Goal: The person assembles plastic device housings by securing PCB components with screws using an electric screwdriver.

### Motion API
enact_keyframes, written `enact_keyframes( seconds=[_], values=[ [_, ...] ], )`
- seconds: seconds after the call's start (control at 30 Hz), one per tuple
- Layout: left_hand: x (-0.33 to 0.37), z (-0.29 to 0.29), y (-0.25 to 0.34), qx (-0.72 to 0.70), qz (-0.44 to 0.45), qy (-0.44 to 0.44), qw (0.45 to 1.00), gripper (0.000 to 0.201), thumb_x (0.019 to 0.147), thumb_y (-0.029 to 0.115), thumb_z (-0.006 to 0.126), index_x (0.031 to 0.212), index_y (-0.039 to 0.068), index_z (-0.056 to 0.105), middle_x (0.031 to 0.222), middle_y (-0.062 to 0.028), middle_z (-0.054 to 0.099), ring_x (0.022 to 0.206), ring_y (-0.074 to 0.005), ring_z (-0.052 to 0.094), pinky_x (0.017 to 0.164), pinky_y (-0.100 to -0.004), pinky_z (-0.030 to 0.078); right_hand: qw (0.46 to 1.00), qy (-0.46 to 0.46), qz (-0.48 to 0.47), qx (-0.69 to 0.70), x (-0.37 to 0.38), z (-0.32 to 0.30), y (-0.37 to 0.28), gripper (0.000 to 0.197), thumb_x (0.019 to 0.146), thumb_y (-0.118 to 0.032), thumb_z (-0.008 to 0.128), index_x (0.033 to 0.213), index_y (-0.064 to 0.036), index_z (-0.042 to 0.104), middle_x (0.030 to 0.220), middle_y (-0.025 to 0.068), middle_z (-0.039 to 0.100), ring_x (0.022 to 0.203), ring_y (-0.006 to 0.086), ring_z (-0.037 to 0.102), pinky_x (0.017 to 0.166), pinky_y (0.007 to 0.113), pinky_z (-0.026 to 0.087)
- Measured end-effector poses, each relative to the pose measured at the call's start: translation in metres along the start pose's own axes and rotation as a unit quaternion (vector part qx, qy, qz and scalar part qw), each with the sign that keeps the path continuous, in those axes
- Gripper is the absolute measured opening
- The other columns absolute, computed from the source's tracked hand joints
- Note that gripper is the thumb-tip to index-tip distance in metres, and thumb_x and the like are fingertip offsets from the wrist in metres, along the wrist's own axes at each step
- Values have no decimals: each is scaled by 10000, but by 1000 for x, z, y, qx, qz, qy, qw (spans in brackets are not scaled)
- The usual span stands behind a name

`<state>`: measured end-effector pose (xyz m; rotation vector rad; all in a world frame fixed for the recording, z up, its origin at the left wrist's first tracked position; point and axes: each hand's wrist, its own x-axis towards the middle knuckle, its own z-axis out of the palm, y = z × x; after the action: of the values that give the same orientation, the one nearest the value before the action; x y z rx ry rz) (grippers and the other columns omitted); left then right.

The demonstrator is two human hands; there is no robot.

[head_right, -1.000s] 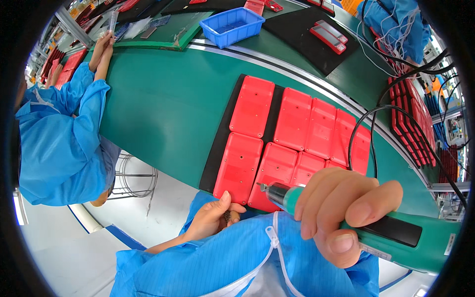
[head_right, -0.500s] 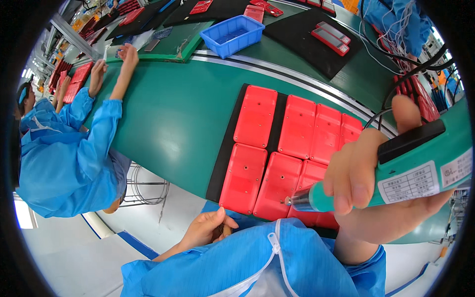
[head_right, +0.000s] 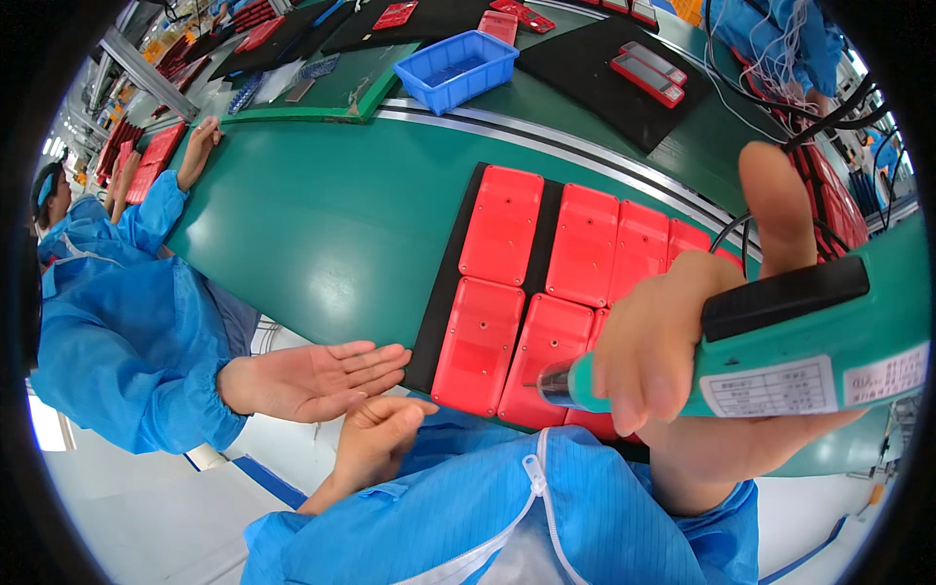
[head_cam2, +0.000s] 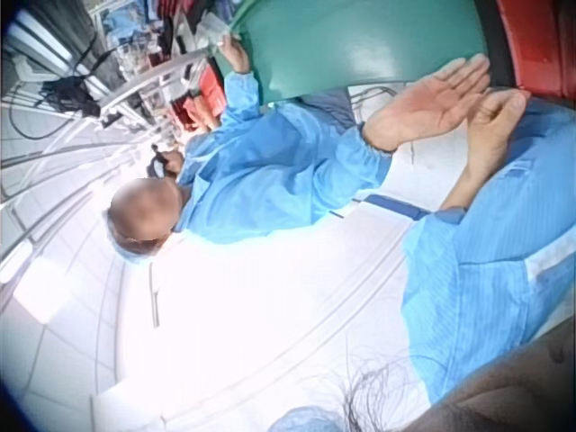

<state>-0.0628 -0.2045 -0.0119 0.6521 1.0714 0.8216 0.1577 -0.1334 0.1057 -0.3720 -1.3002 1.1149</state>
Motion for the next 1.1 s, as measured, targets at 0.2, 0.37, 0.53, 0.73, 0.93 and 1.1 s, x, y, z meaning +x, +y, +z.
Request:
enact_keyframes(
  seconds=[0.2,0.37,0.53,0.73,0.93,1.1],
  values=[
    [13,6,-11,123,171,78,974,150,781,58,586,915,6,626,619,28,557,540,-29,444,484,-173,331,998,22,53,4,-18,12,20,683,827,-585,277,1290,-84,277,554,34,469,411,117,452,382,243,393],
    [10,25,-1,317,361,54,875,172,738,34,608,910,26,624,569,-61,543,467,-114,477,451,-220,361,991,-132,-17,19,-14,2,15,645,838,-548,295,1277,-76,303,569,39,502,409,128,480,352,248,399],
    [10,9,-4,344,374,84,857,172,729,36,614,900,23,625,616,-77,572,548,-135,528,491,-219,403,996,12,-75,55,-14,0,-27,316,784,-243,594,983,-44,449,547,-44,399,438,35,433,472,138,373],
    [-13,-7,8,-2,55,-32,998,205,846,158,518,859,-27,607,533,26,461,459,-54,368,433,-201,282,983,84,-133,96,-27,-51,-88,421,886,-400,356,1123,-66,451,565,-4,391,446,89,369,461,239,340],
    [-10,15,19,-201,-93,-189,957,269,889,253,437,850,13,552,481,60,254,424,-55,198,411,-214,175,981,155,-101,67,-40,-71,-99,613,855,-555,246,1218,-79,380,575,5,387,430,91,369,439,240,337],
    [-6,26,26,-274,-116,-156,942,259,907,234,386,842,28,530,502,48,268,440,-56,250,396,-186,218,979,123,-143,79,-33,-83,-109,655,845,-585,205,1208,-65,368,568,1,376,424,86,359,431,234,316]
  ],
)
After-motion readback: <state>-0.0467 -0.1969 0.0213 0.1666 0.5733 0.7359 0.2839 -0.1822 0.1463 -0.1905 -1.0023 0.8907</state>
